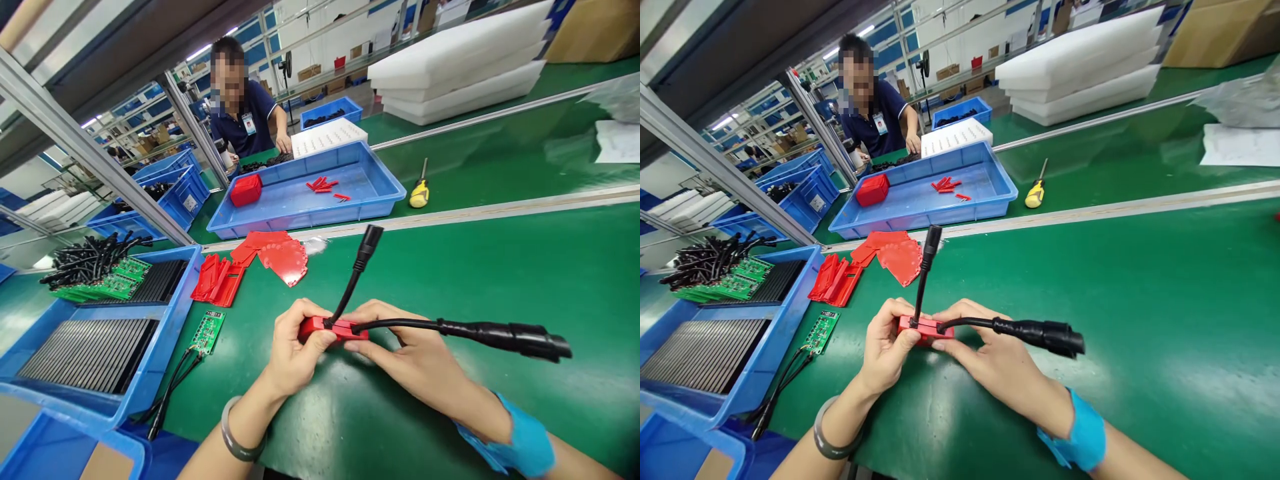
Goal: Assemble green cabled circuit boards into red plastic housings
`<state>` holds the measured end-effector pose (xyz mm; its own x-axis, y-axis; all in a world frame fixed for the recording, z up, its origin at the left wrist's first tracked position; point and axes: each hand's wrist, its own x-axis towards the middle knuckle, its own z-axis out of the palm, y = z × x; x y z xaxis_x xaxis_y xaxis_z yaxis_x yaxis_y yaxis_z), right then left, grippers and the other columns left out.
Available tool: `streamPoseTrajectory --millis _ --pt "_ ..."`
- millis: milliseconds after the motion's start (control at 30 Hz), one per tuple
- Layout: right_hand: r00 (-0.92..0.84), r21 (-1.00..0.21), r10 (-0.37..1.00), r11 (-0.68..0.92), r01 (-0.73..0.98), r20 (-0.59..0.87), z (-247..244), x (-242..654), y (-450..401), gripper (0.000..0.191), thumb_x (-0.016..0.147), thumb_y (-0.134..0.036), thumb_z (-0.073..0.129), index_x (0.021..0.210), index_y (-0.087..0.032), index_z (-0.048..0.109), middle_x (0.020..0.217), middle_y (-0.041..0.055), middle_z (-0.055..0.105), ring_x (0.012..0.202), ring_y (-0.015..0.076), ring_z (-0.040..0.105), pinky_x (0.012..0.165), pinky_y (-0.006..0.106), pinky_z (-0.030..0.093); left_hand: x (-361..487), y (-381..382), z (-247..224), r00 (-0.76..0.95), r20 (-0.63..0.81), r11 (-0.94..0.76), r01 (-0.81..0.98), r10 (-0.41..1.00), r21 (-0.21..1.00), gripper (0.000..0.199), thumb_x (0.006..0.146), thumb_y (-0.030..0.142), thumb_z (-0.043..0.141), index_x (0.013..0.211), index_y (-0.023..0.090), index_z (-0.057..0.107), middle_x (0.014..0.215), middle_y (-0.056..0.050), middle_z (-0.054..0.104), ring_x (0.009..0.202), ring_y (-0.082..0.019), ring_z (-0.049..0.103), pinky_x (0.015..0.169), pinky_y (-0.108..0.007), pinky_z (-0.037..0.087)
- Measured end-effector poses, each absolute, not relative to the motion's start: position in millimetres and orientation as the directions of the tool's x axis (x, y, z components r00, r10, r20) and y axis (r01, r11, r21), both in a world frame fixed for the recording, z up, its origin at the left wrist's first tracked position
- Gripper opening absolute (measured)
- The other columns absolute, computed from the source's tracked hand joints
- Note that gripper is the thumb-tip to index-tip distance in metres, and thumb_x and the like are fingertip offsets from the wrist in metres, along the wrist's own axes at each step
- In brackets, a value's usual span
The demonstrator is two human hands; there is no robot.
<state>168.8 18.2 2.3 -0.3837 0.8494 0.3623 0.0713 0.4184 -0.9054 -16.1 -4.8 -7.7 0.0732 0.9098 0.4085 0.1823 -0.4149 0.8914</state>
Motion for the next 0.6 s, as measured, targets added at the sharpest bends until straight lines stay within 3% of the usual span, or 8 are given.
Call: streamPoseTrajectory --millis 67,233,300,367,467,533,600 --pt "-0.342 -0.898 0.858 0.433 0.082 0.382 -3 168 13 0.002 0.085 -0.027 0.068 0.087 -0.026 0.067 0.081 0.0001 0.066 0.076 0.0186 0.062 0.071 0.03 0.048 -16 -5 -10 0.087 0.411 -0.42 0.177 0.907 0.89 0.024 0.087 0.041 0.059 0.091 0.018 0.059 0.078 -0.004 0.062 0.071 -0.016 0.054 0.066 -0.027 0.043" --pt "-0.321 -0.876 0.841 0.478 0.065 0.435 -1 163 5 0.006 0.085 -0.026 0.068 0.08 -0.024 0.066 0.07 -0.0004 0.062 0.062 0.0159 0.057 0.057 0.028 0.043 -14 -8 -7 0.133 0.529 -0.545 0.235 0.838 0.805 0.02 0.089 0.038 0.057 0.092 0.018 0.059 0.073 -0.004 0.064 0.064 -0.014 0.054 0.061 -0.027 0.044" --pt "-0.345 -0.865 0.823 0.499 0.055 0.452 3 165 10 0.009 0.086 -0.026 0.067 0.077 -0.023 0.066 0.071 0.0008 0.063 0.063 0.0163 0.058 0.058 0.027 0.045 -14 -7 -4 0.148 0.627 -0.641 0.276 0.764 0.716 0.018 0.089 0.035 0.057 0.095 0.019 0.06 0.075 -0.004 0.067 0.065 -0.014 0.059 0.061 -0.027 0.047" --pt "-0.413 -0.886 0.809 0.464 0.01 0.419 7 170 21 0.009 0.085 -0.03 0.066 0.08 -0.023 0.068 0.084 0.0041 0.067 0.076 0.0192 0.062 0.069 0.029 0.049 -15 -4 -1 0.211 0.758 -0.773 0.342 0.617 0.534 0.015 0.089 0.03 0.058 0.101 0.02 0.059 0.083 -0.006 0.07 0.074 -0.017 0.066 0.067 -0.029 0.053" --pt "-0.561 -0.983 0.811 0.183 -0.03 0.168 11 181 36 0.027 0.086 -0.044 0.064 0.097 -0.021 0.071 0.106 0.0091 0.067 0.098 0.0248 0.062 0.084 0.035 0.05 -14 -1 2 0.368 0.844 -0.862 0.468 0.39 0.194 0.011 0.085 0.015 0.06 0.095 0.021 0.062 0.087 -0.004 0.073 0.085 -0.017 0.069 0.077 -0.031 0.057" --pt "-0.668 -0.998 0.744 -0.054 -0.017 -0.029 13 185 41 0.041 0.088 -0.053 0.057 0.105 -0.018 0.07 0.103 0.0102 0.068 0.093 0.0252 0.064 0.081 0.037 0.052 -12 -1 0 0.435 0.83 -0.843 0.533 0.349 0.075 0.012 0.082 0.011 0.062 0.084 0.022 0.063 0.084 0.0 0.074 0.082 -0.015 0.07 0.082 -0.031 0.056" --pt "-0.733 -0.989 0.675 -0.147 -0.023 -0.083 15 186 40 0.043 0.088 -0.054 0.057 0.109 -0.019 0.069 0.1 0.0083 0.069 0.088 0.0237 0.064 0.08 0.036 0.053 -13 -1 -2 0.501 0.802 -0.841 0.541 0.326 0.003 0.015 0.08 0.01 0.064 0.076 0.024 0.064 0.085 0.002 0.074 0.082 -0.013 0.069 0.091 -0.033 0.052"
